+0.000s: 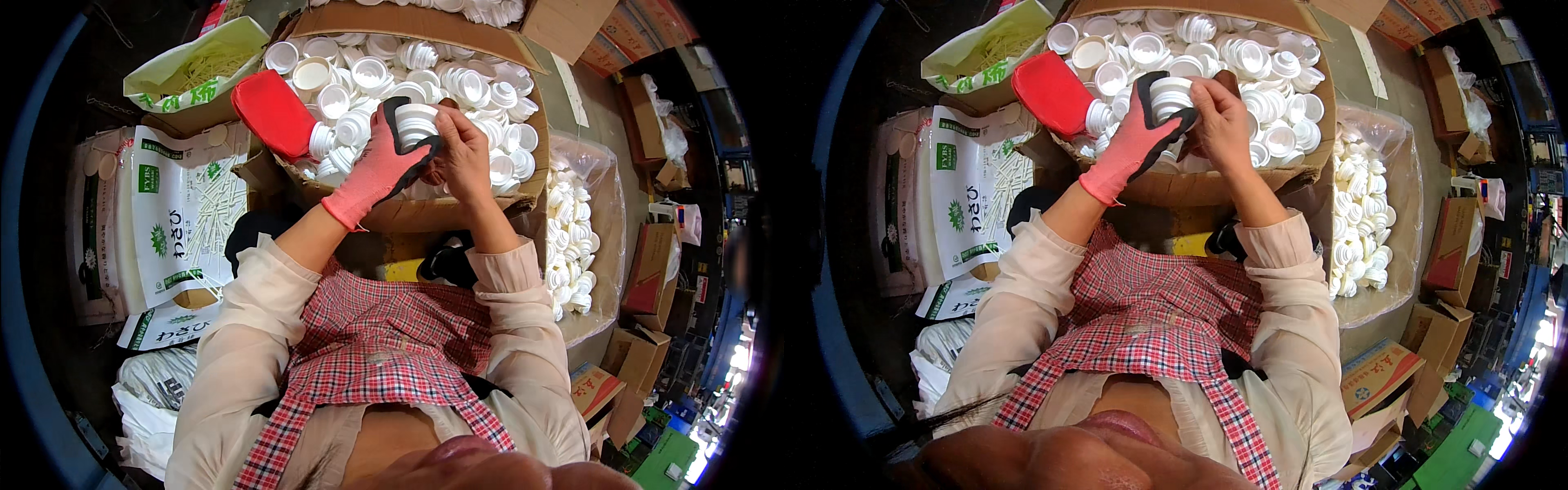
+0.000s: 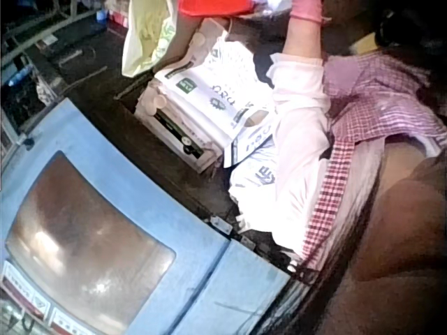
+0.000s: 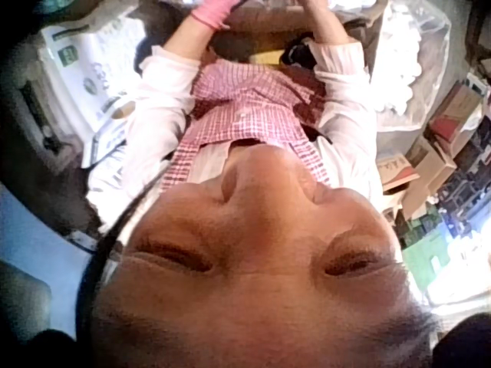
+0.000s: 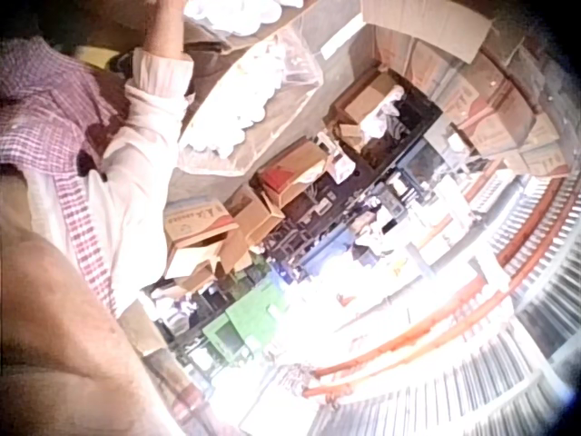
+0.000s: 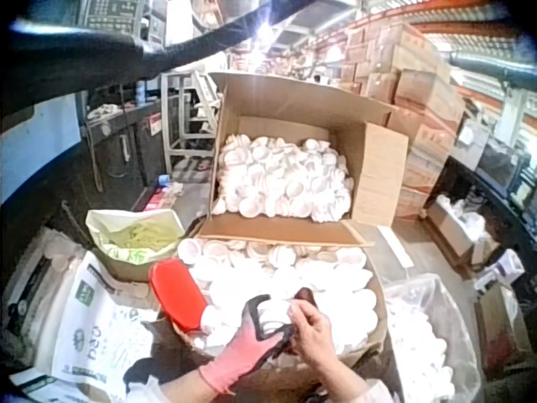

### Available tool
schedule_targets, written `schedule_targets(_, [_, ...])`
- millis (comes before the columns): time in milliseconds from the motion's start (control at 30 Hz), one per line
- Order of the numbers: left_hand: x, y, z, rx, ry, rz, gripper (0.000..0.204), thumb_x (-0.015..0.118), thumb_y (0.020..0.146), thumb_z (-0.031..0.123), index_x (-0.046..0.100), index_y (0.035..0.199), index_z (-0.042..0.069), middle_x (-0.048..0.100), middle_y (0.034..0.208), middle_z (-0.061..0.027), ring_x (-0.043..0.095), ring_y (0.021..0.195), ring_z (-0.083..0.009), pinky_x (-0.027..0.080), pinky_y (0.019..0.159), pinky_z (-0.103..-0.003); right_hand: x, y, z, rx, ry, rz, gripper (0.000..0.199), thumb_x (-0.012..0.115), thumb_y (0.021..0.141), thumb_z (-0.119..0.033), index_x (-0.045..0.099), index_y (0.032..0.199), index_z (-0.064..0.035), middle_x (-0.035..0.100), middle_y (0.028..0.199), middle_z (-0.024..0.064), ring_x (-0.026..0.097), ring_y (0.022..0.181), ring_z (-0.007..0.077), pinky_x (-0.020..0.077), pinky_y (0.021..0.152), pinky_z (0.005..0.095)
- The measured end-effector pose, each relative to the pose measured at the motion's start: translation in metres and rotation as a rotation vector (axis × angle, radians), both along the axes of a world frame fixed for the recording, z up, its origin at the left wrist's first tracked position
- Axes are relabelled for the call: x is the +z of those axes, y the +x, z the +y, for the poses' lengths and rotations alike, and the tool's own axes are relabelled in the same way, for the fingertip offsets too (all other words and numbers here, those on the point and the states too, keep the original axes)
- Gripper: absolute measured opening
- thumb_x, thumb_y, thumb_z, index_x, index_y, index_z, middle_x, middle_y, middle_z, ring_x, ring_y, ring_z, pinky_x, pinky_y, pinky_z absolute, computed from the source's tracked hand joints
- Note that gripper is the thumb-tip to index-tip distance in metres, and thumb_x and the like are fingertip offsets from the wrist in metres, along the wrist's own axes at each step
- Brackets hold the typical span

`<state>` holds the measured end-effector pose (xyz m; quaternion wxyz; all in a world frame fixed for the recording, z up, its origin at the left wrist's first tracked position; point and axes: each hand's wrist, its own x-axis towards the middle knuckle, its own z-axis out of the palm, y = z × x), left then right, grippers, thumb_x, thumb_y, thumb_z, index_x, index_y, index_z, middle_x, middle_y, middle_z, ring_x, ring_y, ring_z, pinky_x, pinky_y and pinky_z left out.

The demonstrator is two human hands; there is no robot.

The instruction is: The person sits on the floor and repeatedly picks up white plastic cup halves, aligns them, and presses them together to form complete cups. The person places the assembled cups into a cardboard box and occasionally reaches for additional parts from nearby bags.

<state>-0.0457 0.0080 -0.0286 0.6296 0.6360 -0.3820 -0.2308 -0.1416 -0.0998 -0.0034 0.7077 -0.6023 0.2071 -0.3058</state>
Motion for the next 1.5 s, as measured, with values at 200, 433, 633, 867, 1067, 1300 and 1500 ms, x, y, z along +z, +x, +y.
schedule_targets(200, [0.015, -0.009, 0.002, 0.053, 0.127, -0.171, 0.082, 0.073, 0.073, 0.029, 0.029, 0.136, 0.000, 0.039, 0.123, -0.0277, 0.046, 0.111, -0.0430, 0.043, 0.093, -0.044, 0.001, -0.006, -0.014, 0.137, 0.174, 0.107, 0.023, 0.062, 0.092, -0.020, 0.066, 0.096, 0.0022, 0.062, 0.080, -0.0006, 0.051, 0.068, 0.0045, 0.0413, 0.059, 0.0204])
schedule_targets(433, [0.007, -0.002, 0.005, 0.049, 0.207, -0.299, 0.083, 0.072, 0.073, 0.030, 0.029, 0.135, -0.003, 0.038, 0.121, -0.0311, 0.046, 0.112, -0.0449, 0.042, 0.094, -0.044, 0.004, 0.004, 0.005, 0.014, 0.176, 0.122, 0.021, 0.059, 0.094, -0.019, 0.065, 0.094, 0.0010, 0.059, 0.071, -0.0026, 0.045, 0.053, 0.0027, 0.0332, 0.046, 0.0199])
schedule_targets(633, [-0.004, 0.001, -0.004, -0.012, 0.039, -0.225, 0.080, 0.071, 0.076, 0.021, 0.028, 0.140, -0.001, 0.041, 0.132, -0.0224, 0.045, 0.119, -0.0383, 0.040, 0.098, -0.040, -0.010, -0.013, -0.023, 0.074, -0.114, 0.246, 0.024, 0.057, 0.095, -0.023, 0.064, 0.101, -0.0007, 0.060, 0.085, -0.0036, 0.051, 0.071, 0.0043, 0.0433, 0.060, 0.0212])
schedule_targets(867, [0.027, 0.038, 0.014, -0.167, 0.043, 0.359, 0.055, 0.050, 0.095, 0.037, 0.037, 0.139, 0.006, 0.053, 0.126, -0.0095, 0.059, 0.108, -0.0215, 0.052, 0.076, -0.031, 0.012, -0.151, -0.117, -0.463, -0.317, 0.332, 0.023, 0.056, 0.092, -0.023, 0.065, 0.105, -0.0063, 0.065, 0.094, 0.0051, 0.062, 0.080, 0.0168, 0.0537, 0.067, 0.0329])
schedule_targets(1067, [-0.023, 0.030, -0.003, -0.342, 0.205, 0.165, 0.036, 0.058, 0.091, 0.020, 0.056, 0.121, 0.000, 0.063, 0.107, -0.0063, 0.061, 0.093, -0.0135, 0.050, 0.081, -0.028, -0.115, -0.401, -0.231, -0.683, -0.692, 1.662, 0.041, 0.053, 0.087, -0.030, 0.062, 0.115, -0.0006, 0.066, 0.105, 0.0207, 0.063, 0.102, 0.0319, 0.0478, 0.088, 0.0405])
schedule_targets(1300, [0.017, 0.010, 0.005, -0.245, 0.002, 0.211, 0.028, 0.062, 0.086, 0.020, 0.061, 0.106, 0.001, 0.066, 0.092, -0.0108, 0.060, 0.080, -0.0173, 0.048, 0.076, -0.031, -0.052, -0.120, -0.186, -0.274, -0.868, 0.501, 0.031, 0.054, 0.082, 0.002, 0.060, 0.112, -0.0012, 0.064, 0.107, 0.0167, 0.060, 0.102, 0.0303, 0.0480, 0.085, 0.0365])
schedule_targets(1500, [0.011, 0.030, 0.007, -0.060, -0.094, 0.250, 0.025, 0.060, 0.089, 0.016, 0.060, 0.107, -0.002, 0.065, 0.092, -0.0077, 0.060, 0.083, -0.0115, 0.048, 0.074, -0.026, -0.069, 0.133, -0.056, 0.159, -1.351, 0.071, 0.023, 0.067, 0.075, -0.014, 0.064, 0.095, -0.0039, 0.060, 0.100, 0.0154, 0.058, 0.088, 0.0358, 0.0477, 0.076, 0.0419])
